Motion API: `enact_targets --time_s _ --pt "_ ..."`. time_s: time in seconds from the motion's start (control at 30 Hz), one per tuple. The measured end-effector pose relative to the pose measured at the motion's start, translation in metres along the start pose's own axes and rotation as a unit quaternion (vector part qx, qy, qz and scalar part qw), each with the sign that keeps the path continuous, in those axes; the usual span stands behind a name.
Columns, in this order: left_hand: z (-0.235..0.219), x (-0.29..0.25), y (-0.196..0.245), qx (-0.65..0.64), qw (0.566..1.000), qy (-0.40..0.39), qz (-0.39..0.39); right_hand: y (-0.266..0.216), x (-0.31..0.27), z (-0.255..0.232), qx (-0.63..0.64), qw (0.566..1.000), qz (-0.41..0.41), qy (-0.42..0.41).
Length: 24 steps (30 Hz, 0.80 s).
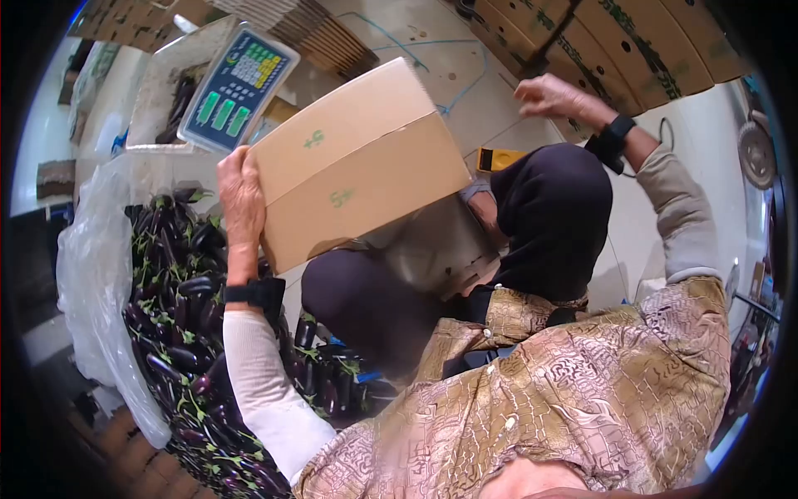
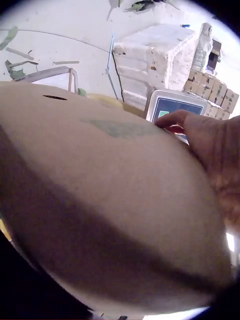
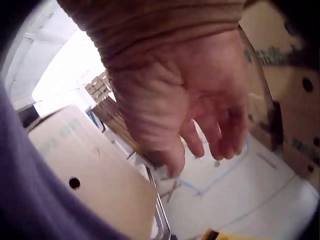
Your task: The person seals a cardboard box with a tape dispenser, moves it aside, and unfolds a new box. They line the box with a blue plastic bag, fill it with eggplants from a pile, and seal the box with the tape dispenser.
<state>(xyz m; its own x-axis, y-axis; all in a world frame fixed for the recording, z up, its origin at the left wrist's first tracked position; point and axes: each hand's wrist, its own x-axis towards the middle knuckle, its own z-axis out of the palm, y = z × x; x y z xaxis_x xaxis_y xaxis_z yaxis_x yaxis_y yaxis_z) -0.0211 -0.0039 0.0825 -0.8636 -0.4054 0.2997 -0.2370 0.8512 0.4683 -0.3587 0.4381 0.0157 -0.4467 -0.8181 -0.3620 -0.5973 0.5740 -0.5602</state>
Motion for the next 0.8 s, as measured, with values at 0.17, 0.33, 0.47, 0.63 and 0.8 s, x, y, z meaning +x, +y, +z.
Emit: enact_targets --time_s 0.17,0.33,0.47,0.63,0.8 --pt "-0.001 0.001 0.01 -0.011 1.0 -0.002 -0.024 0.044 0.012 0.125 -0.14 0.986 0.067 -0.059" --pt "0.001 0.003 0.018 -0.019 0.998 -0.007 -0.066 0.076 0.024 0.214 -0.172 0.973 0.132 -0.072" --pt "0.001 0.003 0.016 -0.024 0.998 -0.005 -0.06 0.06 0.023 0.223 -0.138 0.971 0.193 0.025" --pt "0.002 0.001 0.017 -0.045 0.997 0.005 -0.063 0.066 -0.017 0.19 0.067 0.972 0.222 0.037" --pt "0.003 0.005 0.021 -0.045 0.999 -0.003 -0.03 0.022 -0.046 0.055 0.313 0.921 0.1 0.211"
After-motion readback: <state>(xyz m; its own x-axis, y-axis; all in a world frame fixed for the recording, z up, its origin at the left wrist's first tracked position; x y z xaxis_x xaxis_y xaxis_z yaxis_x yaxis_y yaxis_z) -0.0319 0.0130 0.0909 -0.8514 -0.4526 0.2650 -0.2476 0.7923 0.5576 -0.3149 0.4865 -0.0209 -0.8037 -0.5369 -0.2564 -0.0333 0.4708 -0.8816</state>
